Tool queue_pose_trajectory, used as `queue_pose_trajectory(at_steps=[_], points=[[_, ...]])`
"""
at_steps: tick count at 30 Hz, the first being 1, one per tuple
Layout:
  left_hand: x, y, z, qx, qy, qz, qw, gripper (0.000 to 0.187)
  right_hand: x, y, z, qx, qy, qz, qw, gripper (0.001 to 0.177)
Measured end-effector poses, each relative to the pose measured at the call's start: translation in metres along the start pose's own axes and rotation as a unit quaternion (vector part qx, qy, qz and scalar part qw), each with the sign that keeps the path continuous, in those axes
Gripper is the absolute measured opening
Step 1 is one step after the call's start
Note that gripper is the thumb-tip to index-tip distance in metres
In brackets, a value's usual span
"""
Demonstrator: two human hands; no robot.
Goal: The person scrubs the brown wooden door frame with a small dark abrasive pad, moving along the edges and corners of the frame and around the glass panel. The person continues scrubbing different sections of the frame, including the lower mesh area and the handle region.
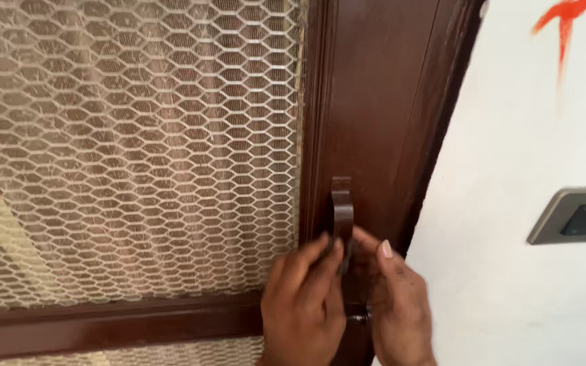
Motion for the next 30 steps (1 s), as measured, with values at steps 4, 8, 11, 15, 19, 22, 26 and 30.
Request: queue_pose_trajectory(at_steps=[4, 8, 11, 15, 19, 22, 26, 30], points=[[-0.01, -0.01, 0.001, -0.007, 0.009, -0.013, 1.0, 0.039, 0.006, -0.024, 0.017, 0.006, -0.019, -0.083, 0.996, 0.055], [-0.003, -0.021, 0.008, -0.057, 0.039, 0.001, 0.998, 0.038, 0.004, -0.01, 0.025, 0.044, -0.001, -0.038, 0.998, 0.053], [-0.024, -0.024, 0.005, -0.056, 0.022, -0.022, 0.998, 0.036, -0.004, 0.004, 0.019, 0.062, -0.022, -0.055, 0.996, 0.051], [-0.036, -0.027, 0.0, -0.003, 0.006, -0.028, 1.0, 0.038, -0.007, 0.014, 0.013, 0.073, -0.041, -0.097, 0.992, 0.048], [-0.026, -0.034, 0.004, -0.024, 0.028, -0.016, 0.999, 0.037, -0.008, 0.021, 0.008, 0.094, -0.044, -0.106, 0.989, 0.045], [-0.028, -0.037, 0.003, -0.027, 0.018, -0.018, 0.999, 0.037, -0.009, 0.025, 0.008, 0.083, -0.043, -0.106, 0.99, 0.044], [-0.031, -0.039, 0.001, 0.009, 0.017, -0.02, 1.0, 0.037, -0.01, 0.029, 0.006, 0.047, -0.038, -0.12, 0.991, 0.043], [-0.019, -0.048, 0.002, -0.005, 0.063, -0.026, 0.998, 0.033, -0.012, 0.03, 0.004, 0.005, -0.029, -0.174, 0.984, 0.039]])
Point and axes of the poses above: each hand's wrist, its own x-axis towards the middle knuckle, its own z-axis out of the palm, y = z × x, the point moved 5 cm from there along x, towards the middle knuckle, and after that the axes turned 13 degrees about -z, right-handed, at the moved point
